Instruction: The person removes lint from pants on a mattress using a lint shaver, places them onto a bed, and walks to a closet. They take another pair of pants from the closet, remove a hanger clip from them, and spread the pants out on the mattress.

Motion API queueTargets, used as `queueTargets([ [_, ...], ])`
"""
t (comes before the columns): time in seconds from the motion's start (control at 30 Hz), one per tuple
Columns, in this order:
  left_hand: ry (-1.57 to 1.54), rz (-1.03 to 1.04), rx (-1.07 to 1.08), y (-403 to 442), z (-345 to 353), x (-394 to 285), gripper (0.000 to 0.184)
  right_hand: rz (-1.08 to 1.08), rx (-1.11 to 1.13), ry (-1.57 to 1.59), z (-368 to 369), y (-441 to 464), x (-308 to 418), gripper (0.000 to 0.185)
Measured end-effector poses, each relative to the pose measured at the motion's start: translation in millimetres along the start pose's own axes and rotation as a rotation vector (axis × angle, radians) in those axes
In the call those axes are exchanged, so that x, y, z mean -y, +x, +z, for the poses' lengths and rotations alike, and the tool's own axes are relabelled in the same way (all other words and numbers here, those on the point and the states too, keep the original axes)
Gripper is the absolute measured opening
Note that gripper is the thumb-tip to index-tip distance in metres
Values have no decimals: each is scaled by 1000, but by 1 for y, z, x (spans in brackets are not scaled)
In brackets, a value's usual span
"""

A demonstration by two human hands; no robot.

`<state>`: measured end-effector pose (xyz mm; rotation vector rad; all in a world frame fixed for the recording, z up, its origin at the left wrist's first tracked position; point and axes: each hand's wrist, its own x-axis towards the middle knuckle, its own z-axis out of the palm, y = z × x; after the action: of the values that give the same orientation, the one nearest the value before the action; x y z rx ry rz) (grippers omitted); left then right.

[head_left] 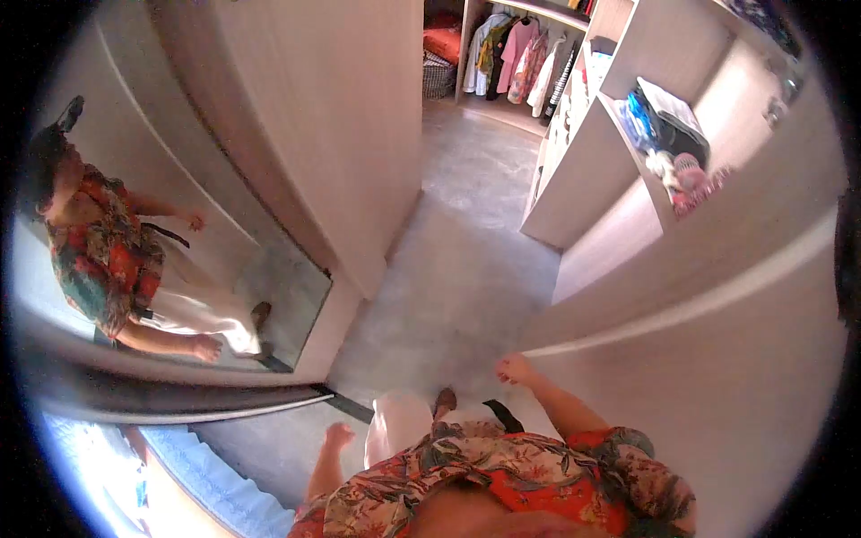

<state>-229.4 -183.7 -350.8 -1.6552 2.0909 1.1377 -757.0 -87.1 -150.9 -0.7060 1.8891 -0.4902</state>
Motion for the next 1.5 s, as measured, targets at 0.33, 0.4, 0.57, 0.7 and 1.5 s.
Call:
queueTargets([
  [0.33,267,284,80,-45,-13,17,20,85,-59,100,1,-24,-31,22],
  [0.4,342,258,90,21,-45,-2,23,178,-158,184,8,-45,-52,20],
  [0.57,207,327,-53,131,-181,-172,27,315,-229,283,20,-81,-106,14],
  [0.7,-72,512,-257,97,-242,-305,24,467,-175,239,18,-89,-144,13],
  [1.5,-320,-187,254,-139,-214,8,33,152,-36,-152,13,-30,234,16],
])
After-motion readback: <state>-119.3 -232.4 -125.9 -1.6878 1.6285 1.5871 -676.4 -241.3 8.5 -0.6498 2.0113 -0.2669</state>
